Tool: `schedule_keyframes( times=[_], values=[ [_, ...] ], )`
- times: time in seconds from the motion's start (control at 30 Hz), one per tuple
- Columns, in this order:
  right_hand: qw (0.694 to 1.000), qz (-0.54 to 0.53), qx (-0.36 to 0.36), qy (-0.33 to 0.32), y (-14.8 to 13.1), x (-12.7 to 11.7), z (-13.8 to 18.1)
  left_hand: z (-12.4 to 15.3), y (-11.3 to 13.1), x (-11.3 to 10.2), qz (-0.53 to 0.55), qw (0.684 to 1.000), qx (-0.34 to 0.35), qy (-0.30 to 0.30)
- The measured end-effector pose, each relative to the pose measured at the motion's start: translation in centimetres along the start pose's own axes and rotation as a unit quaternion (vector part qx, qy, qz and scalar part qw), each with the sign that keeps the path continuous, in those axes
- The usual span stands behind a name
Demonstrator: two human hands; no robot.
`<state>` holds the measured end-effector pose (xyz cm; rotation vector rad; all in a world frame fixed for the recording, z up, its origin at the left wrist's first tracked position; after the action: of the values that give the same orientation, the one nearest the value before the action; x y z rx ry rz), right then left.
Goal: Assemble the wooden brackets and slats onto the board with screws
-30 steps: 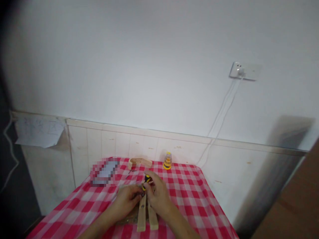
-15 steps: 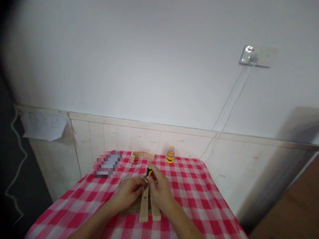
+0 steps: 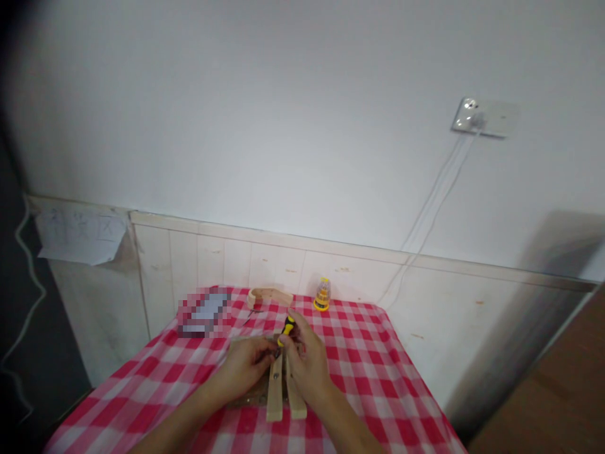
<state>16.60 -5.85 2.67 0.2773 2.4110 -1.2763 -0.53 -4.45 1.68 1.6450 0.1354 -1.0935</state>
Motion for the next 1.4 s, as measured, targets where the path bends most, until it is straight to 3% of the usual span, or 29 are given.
schedule_keyframes(
  times=[0.17, 0.37, 0.5, 0.7, 1.13, 1.4],
  values=[
    [1.000, -0.005, 0.002, 0.016, 0.4, -0.5, 1.0, 0.5, 0.1, 0.0, 0.040, 0.999, 0.011, 0.012],
    [0.998, 0.063, -0.029, 0.003, 0.3, -0.9, 1.5, 1.0, 0.0, -0.1, 0.081, 0.993, 0.090, 0.003],
    [0.995, 0.083, -0.057, -0.005, 0.1, -1.0, 1.6, 0.6, -0.6, 0.2, 0.076, 0.995, 0.058, -0.001],
    [0.994, 0.071, -0.086, -0.009, -0.3, -0.9, 1.4, 0.4, -1.0, 0.3, 0.100, 0.990, 0.094, -0.022],
    [0.992, 0.044, -0.096, -0.075, -1.1, -1.4, 1.2, 0.2, -1.1, 0.4, 0.106, 0.988, 0.104, -0.036],
    [0.996, 0.023, -0.069, -0.053, -0.6, -1.0, 1.1, 0.2, -1.0, 0.4, 0.136, 0.983, 0.119, -0.039]
  ],
)
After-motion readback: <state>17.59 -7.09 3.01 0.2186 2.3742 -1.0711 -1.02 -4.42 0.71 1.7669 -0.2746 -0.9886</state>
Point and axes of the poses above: each hand's wrist, its own z-axis away from the middle knuckle, its own x-axis out of the palm, y = z × x, the point moved 1 cm from there along -z, towards the middle knuckle, and after that the axes turned 15 degrees about -y, right-handed, at the moved point
